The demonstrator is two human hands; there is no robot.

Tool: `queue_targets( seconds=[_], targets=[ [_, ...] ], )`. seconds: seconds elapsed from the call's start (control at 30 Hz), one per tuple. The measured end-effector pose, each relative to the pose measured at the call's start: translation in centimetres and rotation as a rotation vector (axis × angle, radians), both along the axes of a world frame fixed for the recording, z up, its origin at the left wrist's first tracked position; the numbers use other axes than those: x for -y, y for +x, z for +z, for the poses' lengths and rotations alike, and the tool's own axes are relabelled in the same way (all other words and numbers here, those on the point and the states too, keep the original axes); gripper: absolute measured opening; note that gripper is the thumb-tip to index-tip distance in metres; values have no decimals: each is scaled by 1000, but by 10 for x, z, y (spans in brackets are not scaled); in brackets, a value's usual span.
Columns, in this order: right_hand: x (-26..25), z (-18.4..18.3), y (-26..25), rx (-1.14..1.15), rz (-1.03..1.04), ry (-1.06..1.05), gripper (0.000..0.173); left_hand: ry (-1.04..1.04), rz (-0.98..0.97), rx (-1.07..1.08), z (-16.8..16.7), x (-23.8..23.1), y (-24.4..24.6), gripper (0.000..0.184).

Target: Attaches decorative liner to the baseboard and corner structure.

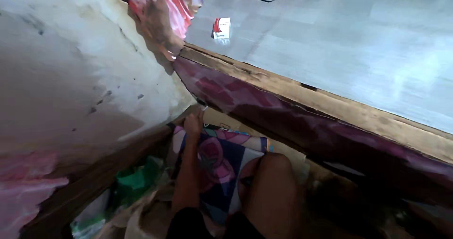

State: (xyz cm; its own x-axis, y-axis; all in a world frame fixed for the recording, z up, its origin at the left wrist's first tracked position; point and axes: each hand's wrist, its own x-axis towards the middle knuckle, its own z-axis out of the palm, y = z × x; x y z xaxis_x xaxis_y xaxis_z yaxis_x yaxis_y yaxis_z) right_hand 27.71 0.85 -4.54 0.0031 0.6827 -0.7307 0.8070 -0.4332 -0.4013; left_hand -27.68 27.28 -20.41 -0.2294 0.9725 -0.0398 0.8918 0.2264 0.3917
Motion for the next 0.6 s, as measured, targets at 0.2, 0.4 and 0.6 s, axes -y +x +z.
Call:
queue_targets(
  seconds=[0.2,0.4,0.6],
  targets=[
    [-78,-34,-105,-272,127,221,37,-46,31,62,-2,-32,-9,35],
    [-164,-101,-253,-490,134,468,51,193,-93,173,-47,-53,-32,31],
    [-262,-166,-390,-623,-117,367,54,143,-53,322,-48,-53,-45,25]
  ],
)
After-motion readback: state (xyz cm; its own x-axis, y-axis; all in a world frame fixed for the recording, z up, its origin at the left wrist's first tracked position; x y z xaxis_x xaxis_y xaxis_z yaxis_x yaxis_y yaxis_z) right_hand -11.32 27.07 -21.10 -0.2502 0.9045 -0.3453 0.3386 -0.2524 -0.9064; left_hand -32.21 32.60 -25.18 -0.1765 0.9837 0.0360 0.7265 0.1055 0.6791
